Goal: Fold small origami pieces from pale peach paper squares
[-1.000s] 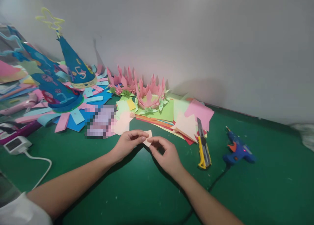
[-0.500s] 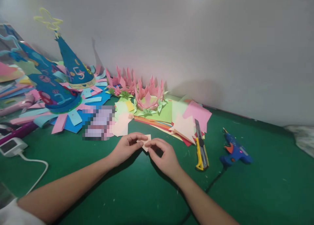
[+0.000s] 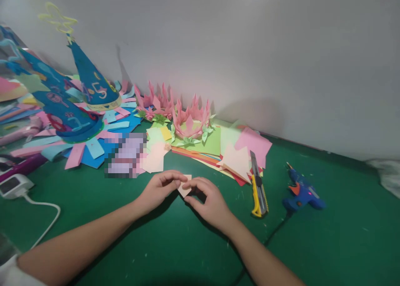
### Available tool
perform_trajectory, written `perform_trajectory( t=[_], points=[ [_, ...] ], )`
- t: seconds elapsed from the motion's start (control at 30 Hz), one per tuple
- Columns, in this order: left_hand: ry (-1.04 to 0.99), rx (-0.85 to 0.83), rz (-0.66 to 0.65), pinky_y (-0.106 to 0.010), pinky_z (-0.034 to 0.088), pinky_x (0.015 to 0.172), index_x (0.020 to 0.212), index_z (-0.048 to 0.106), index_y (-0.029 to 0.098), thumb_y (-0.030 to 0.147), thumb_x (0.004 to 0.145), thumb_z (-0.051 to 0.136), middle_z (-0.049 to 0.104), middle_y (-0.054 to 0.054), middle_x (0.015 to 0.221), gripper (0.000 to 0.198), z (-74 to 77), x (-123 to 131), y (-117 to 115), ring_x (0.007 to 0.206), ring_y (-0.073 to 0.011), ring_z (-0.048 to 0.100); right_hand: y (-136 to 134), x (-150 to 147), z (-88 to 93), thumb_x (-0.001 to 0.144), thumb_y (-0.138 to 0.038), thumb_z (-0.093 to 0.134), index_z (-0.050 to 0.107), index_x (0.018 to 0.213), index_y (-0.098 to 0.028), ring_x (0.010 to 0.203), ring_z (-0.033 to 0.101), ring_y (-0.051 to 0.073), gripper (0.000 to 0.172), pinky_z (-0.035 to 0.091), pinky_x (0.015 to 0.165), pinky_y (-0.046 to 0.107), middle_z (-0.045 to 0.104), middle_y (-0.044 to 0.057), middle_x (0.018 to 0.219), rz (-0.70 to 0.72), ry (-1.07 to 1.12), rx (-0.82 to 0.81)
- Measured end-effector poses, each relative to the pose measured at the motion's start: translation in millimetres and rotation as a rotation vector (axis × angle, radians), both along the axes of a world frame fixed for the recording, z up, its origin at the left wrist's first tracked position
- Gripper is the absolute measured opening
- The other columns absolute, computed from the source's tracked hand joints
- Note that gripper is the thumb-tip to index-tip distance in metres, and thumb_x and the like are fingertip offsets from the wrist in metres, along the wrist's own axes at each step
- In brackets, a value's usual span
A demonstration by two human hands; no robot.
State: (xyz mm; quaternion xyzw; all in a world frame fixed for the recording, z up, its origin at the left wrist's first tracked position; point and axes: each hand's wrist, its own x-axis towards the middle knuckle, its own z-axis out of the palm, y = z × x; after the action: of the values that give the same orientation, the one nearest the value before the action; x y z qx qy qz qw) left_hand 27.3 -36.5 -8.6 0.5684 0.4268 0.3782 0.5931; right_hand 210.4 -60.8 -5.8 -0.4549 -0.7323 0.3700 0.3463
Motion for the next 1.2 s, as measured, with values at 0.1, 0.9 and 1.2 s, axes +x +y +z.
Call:
perform_trajectory(
  t=[0.1,0.9,1.2],
  points=[
    [0.021,0.050,-0.080,-0.031,0.044,0.086,0.093,0.066,0.014,0.022,0.080,0.055,0.062,-0.009,0.099,0.019,0.0,0,3,0.093,-0.0179,0.058,0,0,-1.2,0.078,-0.017,0.062,0.062,0.091,-0.023,0.078,0.059,0.017,0.014,0.048,0.072,0.028,0.063,0.003,0.088,-0.026,-0.009,0.003],
    [0.016,0.144,-0.007,-0.030,0.051,0.078,0.094,0.069,0.013,0.015,0.076,0.059,0.059,-0.009,0.091,0.021,2.0,10,-2,0.086,-0.0161,0.059,2,-4,-5.1,0.081,-0.031,0.059,0.057,0.074,-0.019,0.065,0.056,0.015,0.014,0.045,0.062,0.026,0.061,0.001,0.071,-0.250,0.061,-0.051],
    [-0.017,0.167,0.015,-0.026,0.054,0.072,0.092,0.069,0.015,0.020,0.074,0.063,0.059,-0.006,0.091,0.020,-2.8,14,-5,0.078,-0.0126,0.061,2,-2,-7.5,0.080,-0.034,0.061,0.057,0.070,-0.018,0.062,0.057,0.015,0.019,0.045,0.060,0.025,0.061,0.001,0.066,-0.243,0.105,-0.107]
  ],
)
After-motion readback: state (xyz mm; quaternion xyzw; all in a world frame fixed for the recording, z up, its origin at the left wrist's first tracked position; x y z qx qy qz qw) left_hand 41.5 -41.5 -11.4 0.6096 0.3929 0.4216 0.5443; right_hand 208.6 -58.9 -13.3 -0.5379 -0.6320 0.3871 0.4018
